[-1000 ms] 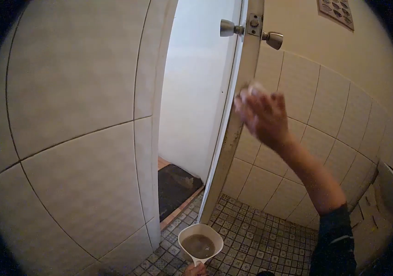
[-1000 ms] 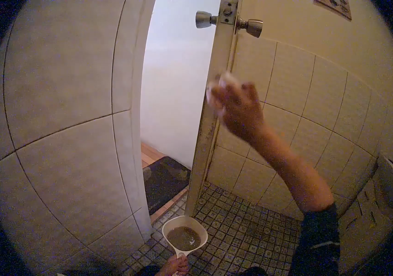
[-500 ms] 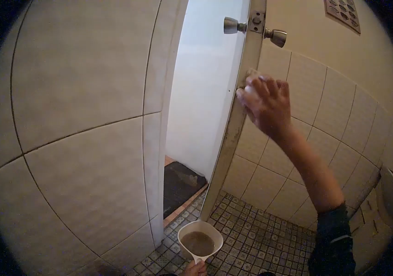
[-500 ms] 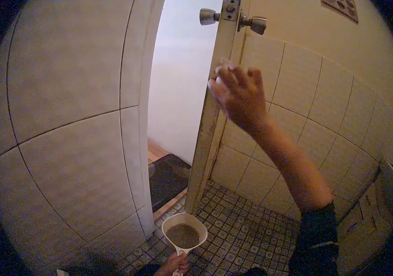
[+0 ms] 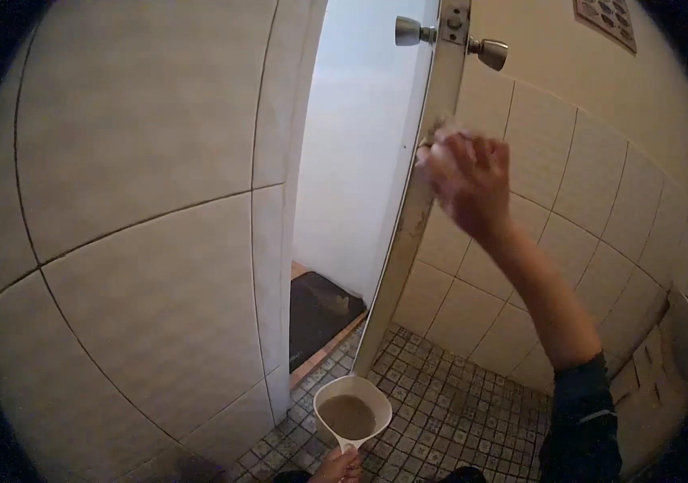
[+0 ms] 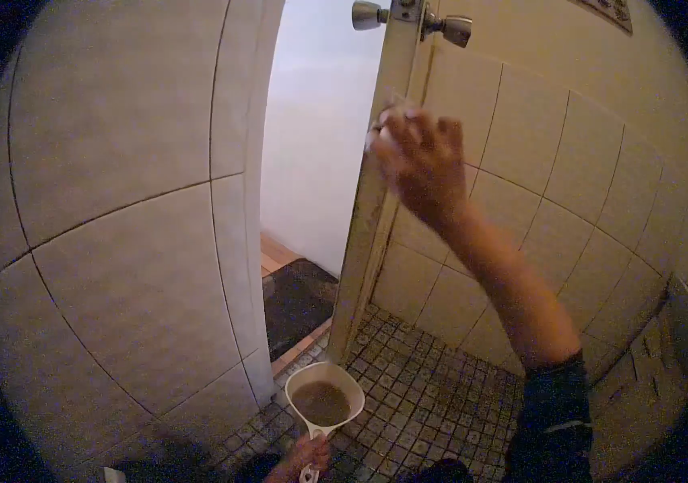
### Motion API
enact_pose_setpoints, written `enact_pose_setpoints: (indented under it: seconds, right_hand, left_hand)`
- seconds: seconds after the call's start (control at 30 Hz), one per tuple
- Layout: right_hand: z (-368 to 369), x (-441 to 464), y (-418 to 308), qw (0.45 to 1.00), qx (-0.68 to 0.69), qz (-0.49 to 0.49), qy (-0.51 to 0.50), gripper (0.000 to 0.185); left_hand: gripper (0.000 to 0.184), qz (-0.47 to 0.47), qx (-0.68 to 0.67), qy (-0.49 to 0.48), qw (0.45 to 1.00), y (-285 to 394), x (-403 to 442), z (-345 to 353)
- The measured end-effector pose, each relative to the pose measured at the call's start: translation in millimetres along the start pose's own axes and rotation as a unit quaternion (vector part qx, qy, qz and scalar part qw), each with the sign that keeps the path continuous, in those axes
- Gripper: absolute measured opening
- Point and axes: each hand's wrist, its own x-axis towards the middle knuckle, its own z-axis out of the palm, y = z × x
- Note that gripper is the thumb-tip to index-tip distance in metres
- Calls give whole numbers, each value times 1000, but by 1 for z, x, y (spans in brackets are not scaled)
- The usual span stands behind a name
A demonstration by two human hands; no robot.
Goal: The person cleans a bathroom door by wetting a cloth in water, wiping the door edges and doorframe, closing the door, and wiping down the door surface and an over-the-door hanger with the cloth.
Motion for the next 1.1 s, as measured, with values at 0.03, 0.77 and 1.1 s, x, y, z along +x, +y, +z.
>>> enact_pose_setpoints:
  seconds: [0.03, 0.77, 1.1]
  right_hand:
    - [4, -13, -13, 1000, -9, -7, -12, 14]
    - [-102, -192, -173, 760, 495, 316, -279, 31]
    - [-157, -375, -328, 176, 622, 540, -539, 44]
  left_hand:
    - [19, -8, 6, -8, 1000, -1, 2, -4]
    - [29, -7, 26, 52, 998, -65, -6, 56]
    - [29, -12, -50, 115, 992, -193, 41, -5]
